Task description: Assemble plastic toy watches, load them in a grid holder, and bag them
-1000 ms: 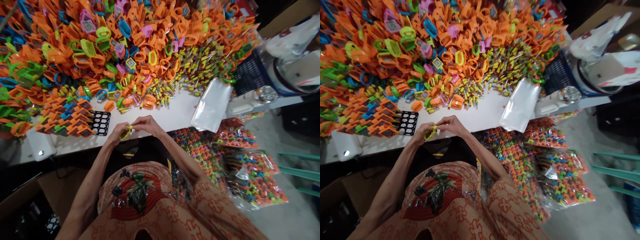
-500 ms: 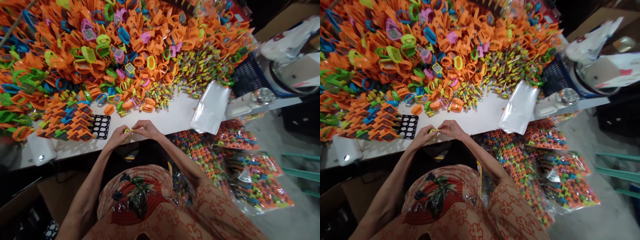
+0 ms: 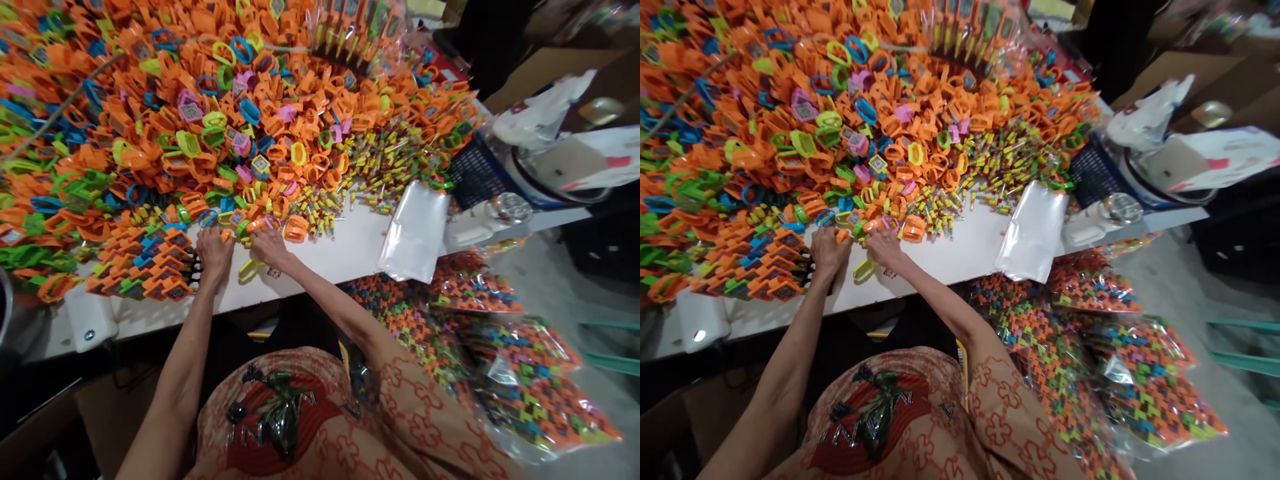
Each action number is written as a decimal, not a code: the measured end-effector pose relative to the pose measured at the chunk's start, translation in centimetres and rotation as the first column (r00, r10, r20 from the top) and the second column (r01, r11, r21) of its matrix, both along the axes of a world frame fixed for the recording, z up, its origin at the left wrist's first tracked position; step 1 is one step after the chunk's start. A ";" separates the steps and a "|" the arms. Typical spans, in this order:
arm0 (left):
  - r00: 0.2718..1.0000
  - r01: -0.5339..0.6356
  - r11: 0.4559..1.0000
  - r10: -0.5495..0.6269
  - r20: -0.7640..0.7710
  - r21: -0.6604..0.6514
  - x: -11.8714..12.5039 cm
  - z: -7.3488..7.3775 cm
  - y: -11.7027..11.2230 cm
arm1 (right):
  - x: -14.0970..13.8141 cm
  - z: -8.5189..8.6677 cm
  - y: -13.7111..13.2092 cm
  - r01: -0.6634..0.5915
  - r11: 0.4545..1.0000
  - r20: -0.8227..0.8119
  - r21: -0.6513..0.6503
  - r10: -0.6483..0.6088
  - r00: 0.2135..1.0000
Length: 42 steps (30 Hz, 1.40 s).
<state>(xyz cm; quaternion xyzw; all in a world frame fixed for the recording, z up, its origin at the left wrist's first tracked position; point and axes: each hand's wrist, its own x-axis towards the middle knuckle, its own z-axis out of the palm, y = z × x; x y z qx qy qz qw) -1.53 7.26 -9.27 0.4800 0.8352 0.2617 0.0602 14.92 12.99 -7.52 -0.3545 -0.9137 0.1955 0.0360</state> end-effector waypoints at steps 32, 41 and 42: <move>0.786 0.618 0.758 -0.592 -0.177 0.208 3.7 1.9 -6.9 | 6.8 2.0 -3.1 -0.178 0.676 -0.543 -0.715 -0.377 0.751; 0.731 0.680 0.714 -0.678 -0.078 0.167 4.5 1.7 -7.3 | 8.2 1.8 -3.0 -0.203 0.705 -0.524 -0.680 -0.273 0.807; 0.713 0.695 0.699 -0.700 -0.033 0.168 4.5 1.9 -7.4 | 8.5 1.8 -3.0 -0.220 0.677 -0.518 -0.702 -0.273 0.811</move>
